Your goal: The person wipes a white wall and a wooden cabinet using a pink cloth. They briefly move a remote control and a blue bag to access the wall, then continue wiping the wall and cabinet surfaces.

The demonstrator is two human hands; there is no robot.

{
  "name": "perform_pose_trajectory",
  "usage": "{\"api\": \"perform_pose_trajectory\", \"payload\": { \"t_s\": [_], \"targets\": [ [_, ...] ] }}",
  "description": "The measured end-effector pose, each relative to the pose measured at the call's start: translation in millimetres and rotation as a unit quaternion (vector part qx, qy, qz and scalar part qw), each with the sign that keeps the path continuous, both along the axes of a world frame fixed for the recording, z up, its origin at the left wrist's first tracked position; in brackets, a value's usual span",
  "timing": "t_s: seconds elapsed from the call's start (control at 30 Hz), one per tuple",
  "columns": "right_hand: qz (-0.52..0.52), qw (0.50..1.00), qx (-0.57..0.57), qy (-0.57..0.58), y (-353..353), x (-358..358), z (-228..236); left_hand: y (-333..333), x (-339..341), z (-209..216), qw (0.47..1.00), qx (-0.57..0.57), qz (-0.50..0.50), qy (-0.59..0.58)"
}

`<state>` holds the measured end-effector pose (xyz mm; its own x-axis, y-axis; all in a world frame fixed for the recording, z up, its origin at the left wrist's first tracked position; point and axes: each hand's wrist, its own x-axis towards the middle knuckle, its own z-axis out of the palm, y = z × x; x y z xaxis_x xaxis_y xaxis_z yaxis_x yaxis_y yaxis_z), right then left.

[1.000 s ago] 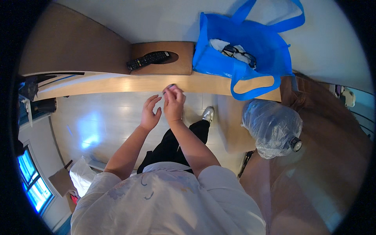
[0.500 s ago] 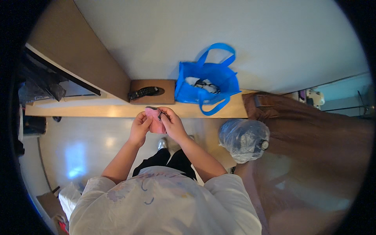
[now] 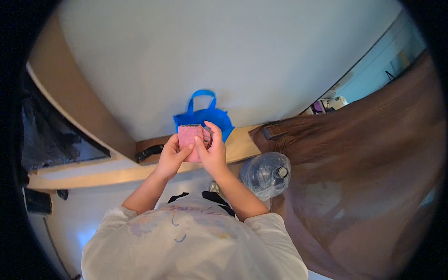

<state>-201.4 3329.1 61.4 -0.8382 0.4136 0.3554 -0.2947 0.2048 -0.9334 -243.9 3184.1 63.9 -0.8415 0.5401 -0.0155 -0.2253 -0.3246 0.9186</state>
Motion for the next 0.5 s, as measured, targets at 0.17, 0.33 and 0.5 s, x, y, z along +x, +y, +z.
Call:
{"api": "perform_pose_trajectory", "payload": {
  "t_s": [0.17, 0.33, 0.5],
  "targets": [
    [-0.173, 0.922, 0.314, 0.143, 69, -5, 39, 82, -27, 23, 0.981, -0.026, 0.109, 0.156],
    [0.005, 0.989, 0.063, 0.137, 126, -27, 52, 163, -34, 52, 0.863, -0.156, 0.088, 0.472],
    [-0.036, 0.984, -0.106, 0.140, 218, -68, 73, 210, -47, 95, 0.886, -0.108, -0.058, 0.446]
  ]
}}
